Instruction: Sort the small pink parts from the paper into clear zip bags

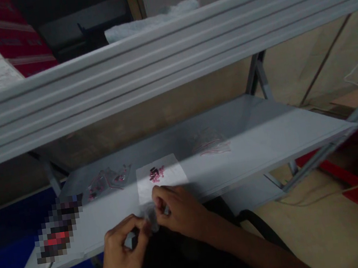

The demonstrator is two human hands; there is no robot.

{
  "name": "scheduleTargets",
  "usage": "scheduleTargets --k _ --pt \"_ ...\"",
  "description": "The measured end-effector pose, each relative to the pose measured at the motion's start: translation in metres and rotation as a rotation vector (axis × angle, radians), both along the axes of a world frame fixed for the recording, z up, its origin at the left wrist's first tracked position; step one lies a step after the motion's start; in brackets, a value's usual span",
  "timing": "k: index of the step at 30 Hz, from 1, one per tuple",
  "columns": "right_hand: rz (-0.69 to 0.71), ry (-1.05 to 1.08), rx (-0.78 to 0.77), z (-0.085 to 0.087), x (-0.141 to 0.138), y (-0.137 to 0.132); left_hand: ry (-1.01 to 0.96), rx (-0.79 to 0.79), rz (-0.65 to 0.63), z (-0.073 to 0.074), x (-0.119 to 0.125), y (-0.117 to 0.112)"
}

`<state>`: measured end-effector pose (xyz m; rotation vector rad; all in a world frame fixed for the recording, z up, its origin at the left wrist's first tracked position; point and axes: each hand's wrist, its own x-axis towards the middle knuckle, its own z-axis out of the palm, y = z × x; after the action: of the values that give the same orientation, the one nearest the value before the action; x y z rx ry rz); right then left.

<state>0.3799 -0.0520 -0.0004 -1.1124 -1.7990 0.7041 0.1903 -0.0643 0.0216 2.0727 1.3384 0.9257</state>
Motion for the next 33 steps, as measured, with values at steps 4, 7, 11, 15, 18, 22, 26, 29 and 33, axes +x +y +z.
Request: scheduleTargets --k 4,7,11,15,18,22,26,29,33 --pt "0.038 0.3 -0.081 0.004 0.005 0.002 -0.349 -0.04 0.135 -0.012 0.001 0.011" --pt "0.107 0.38 -0.029 0.006 0.01 0.006 -0.598 -0.307 0.016 -0.024 -0.001 0.024" --pt "0.112 0.42 0.006 0.002 0.016 0.016 -0.8 -0.611 -0.149 -0.03 0.002 0.029" --pt "0.153 0.537 -0.039 -0.006 0.018 0.025 -0.844 -0.669 -0.1 -0.03 0.007 0.026" --pt "0.204 0.643 -0.088 -0.009 0.018 0.026 -0.836 -0.696 -0.072 -0.03 0.008 0.025" --pt "0.209 0.717 -0.186 -0.011 0.019 0.026 -0.836 -0.666 -0.104 -0.028 0.01 0.027" --pt "0.113 0.7 -0.214 -0.021 0.025 0.041 -0.846 -0.599 -0.11 -0.025 0.009 0.038" --pt "0.043 0.625 -0.213 -0.033 0.031 0.061 -0.796 -0.414 0.011 -0.029 0.006 0.056" --pt "-0.011 0.586 -0.319 -0.042 0.031 0.087 -0.633 -0.169 0.154 -0.035 0.001 0.083"
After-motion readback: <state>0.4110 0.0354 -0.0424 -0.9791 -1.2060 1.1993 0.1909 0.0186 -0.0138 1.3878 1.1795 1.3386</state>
